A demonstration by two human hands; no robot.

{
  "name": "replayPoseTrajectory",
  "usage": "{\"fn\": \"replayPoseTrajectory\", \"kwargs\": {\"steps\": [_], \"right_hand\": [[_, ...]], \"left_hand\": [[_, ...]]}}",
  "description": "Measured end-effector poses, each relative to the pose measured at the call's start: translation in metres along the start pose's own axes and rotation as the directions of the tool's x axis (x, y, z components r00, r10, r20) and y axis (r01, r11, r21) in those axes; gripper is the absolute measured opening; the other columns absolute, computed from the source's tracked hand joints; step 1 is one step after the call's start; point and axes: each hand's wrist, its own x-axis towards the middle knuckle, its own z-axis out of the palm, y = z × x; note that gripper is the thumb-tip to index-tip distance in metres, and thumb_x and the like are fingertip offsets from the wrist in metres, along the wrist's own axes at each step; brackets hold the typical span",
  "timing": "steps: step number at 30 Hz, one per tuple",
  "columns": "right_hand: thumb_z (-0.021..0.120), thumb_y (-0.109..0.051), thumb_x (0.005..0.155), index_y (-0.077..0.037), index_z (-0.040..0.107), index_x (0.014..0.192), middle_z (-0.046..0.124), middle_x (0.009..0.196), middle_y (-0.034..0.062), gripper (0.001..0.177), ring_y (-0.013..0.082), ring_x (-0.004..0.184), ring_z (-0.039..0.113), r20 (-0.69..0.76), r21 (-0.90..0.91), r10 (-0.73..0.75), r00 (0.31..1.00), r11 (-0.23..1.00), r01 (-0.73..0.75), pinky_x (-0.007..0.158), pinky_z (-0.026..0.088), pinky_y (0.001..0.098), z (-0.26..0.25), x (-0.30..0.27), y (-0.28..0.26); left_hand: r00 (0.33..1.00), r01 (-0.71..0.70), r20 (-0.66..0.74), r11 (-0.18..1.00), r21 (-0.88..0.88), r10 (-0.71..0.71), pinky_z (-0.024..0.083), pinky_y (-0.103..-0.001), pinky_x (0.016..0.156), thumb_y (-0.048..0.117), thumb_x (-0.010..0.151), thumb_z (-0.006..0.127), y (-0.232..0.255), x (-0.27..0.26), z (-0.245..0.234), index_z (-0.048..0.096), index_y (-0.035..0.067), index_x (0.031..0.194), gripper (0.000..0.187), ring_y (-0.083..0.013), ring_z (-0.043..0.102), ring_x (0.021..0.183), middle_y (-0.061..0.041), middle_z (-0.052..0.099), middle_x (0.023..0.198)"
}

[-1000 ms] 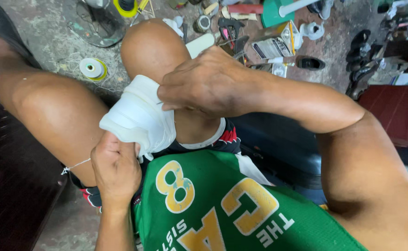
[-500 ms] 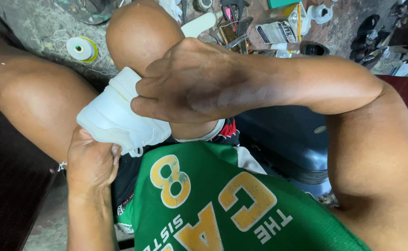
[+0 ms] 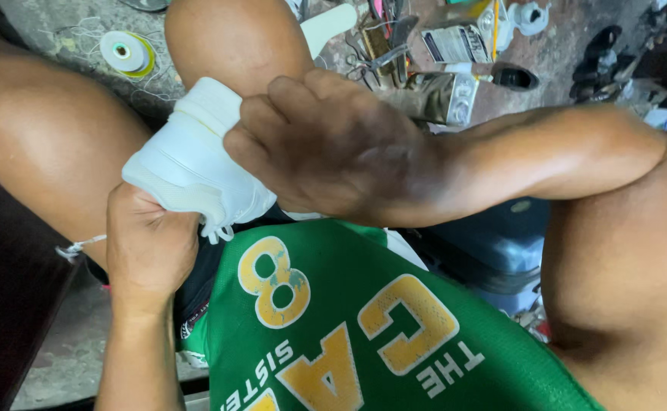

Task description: The person is repairing a white sneaker by hand-sewing the sole to the upper part. They use a needle and thread to stitch the shoe, pulling the thread through repeatedly to secure the sole.

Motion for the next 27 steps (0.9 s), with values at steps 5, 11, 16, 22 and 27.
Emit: {"fn": "replayPoseTrajectory", "kwargs": {"steps": [5,11,16,22,27], "right_hand": [[0.064,-0.024,0.092,-0.011,0.060,0.092,0.053,0.085,0.0019,0.013,0.0172,0.081,0.059,0.022,0.009,0.011,1.000,1.000,-0.011,0.073,0.048,0.0305,0.019,-0.012,0.000],[0.065,-0.037,0.103,-0.013,0.062,0.094,0.058,0.085,-0.0001,0.026,0.0164,0.080,0.066,0.006,0.139,-0.049,0.999,0.989,0.048,0.067,0.051,0.0304,0.026,-0.017,0.027],[0.066,-0.064,0.096,-0.014,0.061,0.077,0.058,0.070,0.0010,0.054,0.0194,0.063,0.066,-0.019,-0.033,0.004,1.000,0.999,-0.005,0.058,0.051,0.0315,0.029,-0.020,0.035],[0.070,-0.058,0.106,-0.013,0.061,0.082,0.058,0.074,0.0011,0.052,0.0219,0.071,0.064,-0.066,0.072,-0.027,0.997,0.997,0.031,0.063,0.049,0.0343,0.032,-0.027,0.053],[0.070,-0.055,0.101,-0.013,0.061,0.078,0.057,0.070,0.0018,0.048,0.0226,0.063,0.063,0.055,0.005,0.096,0.994,0.995,-0.097,0.053,0.045,0.0357,0.008,-0.037,0.069]], "left_hand": [[1.000,-0.003,-0.013,0.995,-0.097,0.002,0.052,-0.023,0.073,-0.007,0.089,0.054,0.000,0.005,0.004,0.072,-0.003,0.103,0.023,-0.0060,0.064,0.083,0.000,0.072,0.094],[1.000,-0.023,-0.019,1.000,0.008,0.023,0.051,-0.024,0.071,-0.007,0.090,0.053,-0.005,0.007,0.005,0.073,-0.004,0.100,0.023,-0.0073,0.063,0.080,-0.001,0.072,0.090],[0.996,-0.083,-0.032,0.983,-0.166,0.079,0.052,-0.023,0.076,-0.006,0.089,0.051,-0.019,0.007,0.005,0.071,-0.005,0.103,0.025,-0.0066,0.064,0.085,-0.001,0.072,0.095],[0.995,0.031,-0.082,0.937,-0.349,-0.064,0.048,-0.022,0.064,0.001,0.106,0.059,-0.031,-0.012,0.002,0.067,-0.005,0.114,0.012,-0.0082,0.059,0.075,-0.005,0.069,0.094],[0.962,-0.064,-0.271,0.933,-0.353,-0.036,0.053,-0.020,0.060,0.005,0.106,0.058,-0.012,-0.033,-0.002,0.066,-0.003,0.123,0.019,-0.0119,0.064,0.077,-0.010,0.068,0.102]]}}
